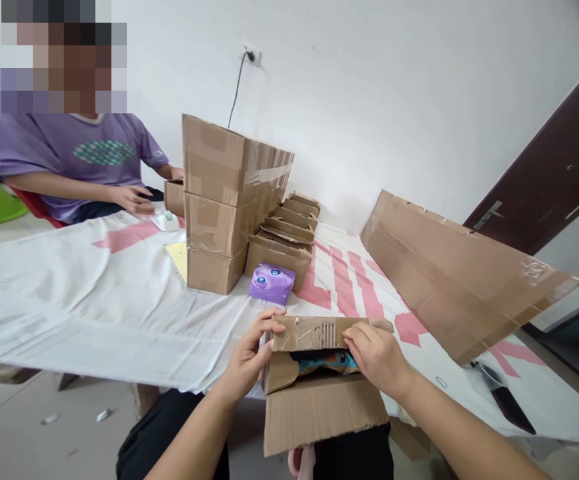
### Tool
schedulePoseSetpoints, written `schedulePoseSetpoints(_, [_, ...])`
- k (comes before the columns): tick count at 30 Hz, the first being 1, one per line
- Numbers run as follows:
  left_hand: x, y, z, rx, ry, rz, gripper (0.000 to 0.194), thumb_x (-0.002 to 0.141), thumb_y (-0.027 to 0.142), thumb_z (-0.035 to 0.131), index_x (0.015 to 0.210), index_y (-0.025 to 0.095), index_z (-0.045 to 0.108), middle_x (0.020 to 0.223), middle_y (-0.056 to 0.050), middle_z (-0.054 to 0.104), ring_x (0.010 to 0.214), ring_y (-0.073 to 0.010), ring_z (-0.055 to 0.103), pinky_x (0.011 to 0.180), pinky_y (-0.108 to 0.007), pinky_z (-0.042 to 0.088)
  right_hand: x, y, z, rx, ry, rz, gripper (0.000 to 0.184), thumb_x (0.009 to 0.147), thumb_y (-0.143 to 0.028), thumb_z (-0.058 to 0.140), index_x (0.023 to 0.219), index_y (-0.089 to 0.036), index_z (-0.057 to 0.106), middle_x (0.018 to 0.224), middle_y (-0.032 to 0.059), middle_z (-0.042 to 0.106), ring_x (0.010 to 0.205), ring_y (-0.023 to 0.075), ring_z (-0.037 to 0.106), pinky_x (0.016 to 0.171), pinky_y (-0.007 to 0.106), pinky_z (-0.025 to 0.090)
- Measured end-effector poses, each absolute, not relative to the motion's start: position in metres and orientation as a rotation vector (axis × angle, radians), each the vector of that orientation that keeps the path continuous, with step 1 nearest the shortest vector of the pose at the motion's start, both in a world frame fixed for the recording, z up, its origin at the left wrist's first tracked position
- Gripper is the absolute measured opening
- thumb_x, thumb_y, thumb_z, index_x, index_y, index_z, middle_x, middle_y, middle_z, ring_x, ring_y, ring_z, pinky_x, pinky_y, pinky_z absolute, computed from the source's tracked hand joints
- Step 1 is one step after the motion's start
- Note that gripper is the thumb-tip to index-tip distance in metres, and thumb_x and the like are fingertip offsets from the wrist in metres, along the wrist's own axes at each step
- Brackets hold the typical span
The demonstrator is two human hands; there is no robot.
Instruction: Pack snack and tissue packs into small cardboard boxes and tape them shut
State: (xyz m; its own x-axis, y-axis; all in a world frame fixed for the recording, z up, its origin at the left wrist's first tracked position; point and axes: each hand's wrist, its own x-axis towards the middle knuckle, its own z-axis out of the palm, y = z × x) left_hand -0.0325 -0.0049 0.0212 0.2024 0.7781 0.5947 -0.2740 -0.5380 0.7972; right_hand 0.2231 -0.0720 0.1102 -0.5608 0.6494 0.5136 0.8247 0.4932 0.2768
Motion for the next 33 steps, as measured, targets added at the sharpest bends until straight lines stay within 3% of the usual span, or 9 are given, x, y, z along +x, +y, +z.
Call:
schedulePoseSetpoints(5, [-0.033,-0.005,0.021,1.598,0.495,1.489,0.027,0.088,0.044,0.057,0.096,0.02,0.065,0.124,-0.014,0.055,0.121,-0.0291,0.049,0.103,-0.046,0.037,0.214,-0.065,0.113,-1.234,-2.542,-1.025,0.027,0.089,-0.007,0.039,0.07,-0.019,0.053,0.065,0.0018,0.051,0.056,0.0159,0.045,0.053,0.032,0.032])
schedulePoseSetpoints(11, [-0.034,-0.004,0.022,1.619,0.495,1.494,0.028,0.088,0.045,0.057,0.095,0.02,0.065,0.123,-0.014,0.056,0.12,-0.0291,0.05,0.102,-0.045,0.038,0.212,-0.057,0.113,-1.191,-2.612,-1.138,0.02,0.083,-0.006,0.043,0.071,-0.019,0.05,0.066,0.0031,0.051,0.059,0.0174,0.046,0.055,0.032,0.032])
schedulePoseSetpoints(23, [-0.036,-0.006,0.018,1.615,0.454,1.473,0.022,0.088,0.04,0.058,0.097,0.021,0.065,0.125,-0.013,0.054,0.12,-0.0274,0.049,0.103,-0.042,0.036,0.224,-0.068,0.114,-1.105,-2.501,-0.792,0.015,0.081,-0.009,0.041,0.075,-0.019,0.052,0.069,0.0022,0.054,0.062,0.0162,0.049,0.057,0.03,0.037])
schedulePoseSetpoints(29, [-0.035,-0.007,0.022,1.615,0.466,1.47,0.025,0.088,0.042,0.057,0.096,0.02,0.065,0.125,-0.014,0.054,0.121,-0.0285,0.049,0.102,-0.044,0.036,0.227,-0.07,0.118,-1.07,-2.53,-0.717,0.016,0.089,-0.01,0.042,0.094,-0.017,0.055,0.082,0.0047,0.061,0.073,0.0161,0.056,0.064,0.029,0.042])
schedulePoseSetpoints(33, [-0.034,-0.006,0.022,1.619,0.448,1.478,0.023,0.089,0.041,0.057,0.097,0.021,0.064,0.124,-0.012,0.054,0.121,-0.0279,0.05,0.103,-0.044,0.036,0.227,-0.067,0.115,-1.079,-2.606,-0.802,0.018,0.09,-0.009,0.041,0.082,-0.018,0.055,0.072,0.0023,0.057,0.063,0.0153,0.052,0.058,0.029,0.038])
